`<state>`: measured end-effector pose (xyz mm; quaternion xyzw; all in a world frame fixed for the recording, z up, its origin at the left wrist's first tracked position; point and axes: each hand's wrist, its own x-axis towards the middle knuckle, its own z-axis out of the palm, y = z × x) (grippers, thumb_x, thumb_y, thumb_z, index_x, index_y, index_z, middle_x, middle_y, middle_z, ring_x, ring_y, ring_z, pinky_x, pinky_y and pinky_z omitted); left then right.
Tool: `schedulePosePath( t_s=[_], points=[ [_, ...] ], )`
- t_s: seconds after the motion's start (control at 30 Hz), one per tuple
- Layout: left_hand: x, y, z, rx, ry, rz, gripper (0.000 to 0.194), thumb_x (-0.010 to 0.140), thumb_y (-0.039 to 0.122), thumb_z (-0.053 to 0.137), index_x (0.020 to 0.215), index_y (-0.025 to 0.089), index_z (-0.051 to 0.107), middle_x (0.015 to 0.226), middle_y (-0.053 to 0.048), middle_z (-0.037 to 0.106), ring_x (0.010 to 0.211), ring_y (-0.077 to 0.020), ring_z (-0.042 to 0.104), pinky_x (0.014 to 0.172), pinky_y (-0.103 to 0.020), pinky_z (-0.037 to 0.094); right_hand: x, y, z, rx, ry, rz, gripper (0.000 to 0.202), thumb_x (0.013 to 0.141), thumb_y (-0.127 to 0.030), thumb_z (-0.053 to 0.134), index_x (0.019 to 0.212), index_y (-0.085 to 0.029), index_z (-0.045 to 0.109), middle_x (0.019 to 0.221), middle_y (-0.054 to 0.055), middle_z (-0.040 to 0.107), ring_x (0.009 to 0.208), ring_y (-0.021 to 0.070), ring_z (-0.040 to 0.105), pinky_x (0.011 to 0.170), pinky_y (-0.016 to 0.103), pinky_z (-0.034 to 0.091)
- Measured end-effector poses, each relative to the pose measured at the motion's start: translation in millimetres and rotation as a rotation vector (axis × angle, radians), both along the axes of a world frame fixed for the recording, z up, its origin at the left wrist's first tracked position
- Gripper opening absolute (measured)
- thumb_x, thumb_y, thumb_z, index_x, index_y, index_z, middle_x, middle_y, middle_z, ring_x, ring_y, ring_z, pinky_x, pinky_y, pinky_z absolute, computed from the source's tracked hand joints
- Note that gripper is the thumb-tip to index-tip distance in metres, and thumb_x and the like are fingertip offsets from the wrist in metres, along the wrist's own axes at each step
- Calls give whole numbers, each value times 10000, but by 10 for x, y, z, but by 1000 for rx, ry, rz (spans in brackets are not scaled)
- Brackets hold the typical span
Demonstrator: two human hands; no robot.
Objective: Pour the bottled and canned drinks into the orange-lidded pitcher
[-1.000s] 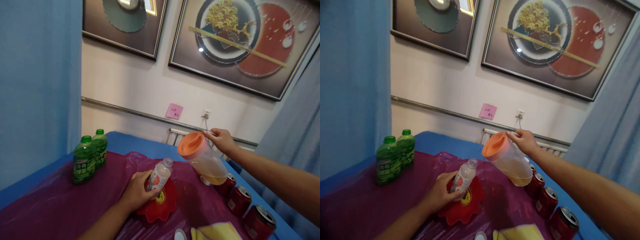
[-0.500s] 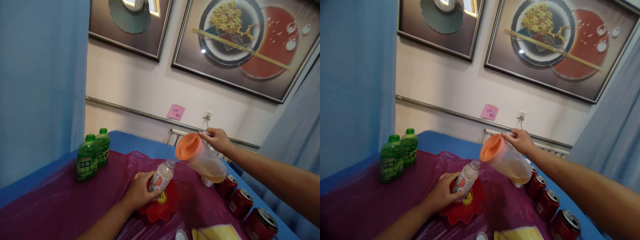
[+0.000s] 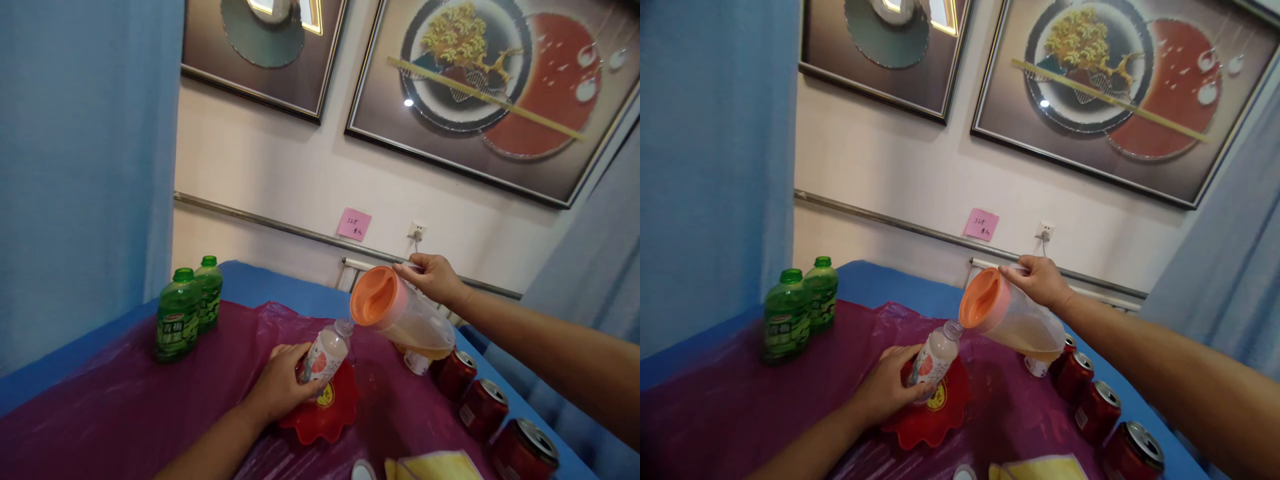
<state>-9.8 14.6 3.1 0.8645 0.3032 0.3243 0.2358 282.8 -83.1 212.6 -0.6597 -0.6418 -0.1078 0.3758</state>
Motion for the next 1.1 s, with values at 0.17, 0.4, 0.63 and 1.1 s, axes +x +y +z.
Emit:
schedulePosePath(
  t_s=[0.17, 0.4, 0.63, 1.1],
  points=[
    [0, -7, 3, 5, -15, 4, 567, 648, 440, 799, 1175, 254, 701, 1124, -56, 768, 1019, -308, 674, 973, -431, 440, -27, 4, 16, 0, -42, 19, 619, 784, -737, 589, 561, -251, 276, 537, -74, 250, 526, 97, 241, 472, 262, 198],
    [2, 9, -39, 17, -19, -7, 555, 661, 456, 790, 1173, 262, 698, 1110, -55, 768, 1009, -305, 670, 968, -426, 433, -16, 14, 24, -7, -84, 17, 608, 799, -730, 580, 563, -255, 283, 542, -72, 239, 536, 105, 241, 486, 271, 191],
    [6, -4, -21, 29, 8, 8, 545, 658, 452, 796, 1154, 245, 702, 1099, -58, 766, 1013, -318, 672, 963, -430, 440, -3, 5, 36, -15, -118, 12, 605, 805, -717, 589, 562, -251, 289, 545, -73, 240, 539, 107, 245, 489, 269, 199],
    [6, 5, -34, -11, 45, -14, 585, 691, 447, 787, 1211, 212, 659, 1163, -74, 742, 1065, -316, 643, 1021, -450, 383, 7, -23, 32, -15, -128, 16, 637, 796, -780, 557, 564, -247, 297, 542, -73, 245, 534, 104, 253, 480, 264, 204]
  ],
)
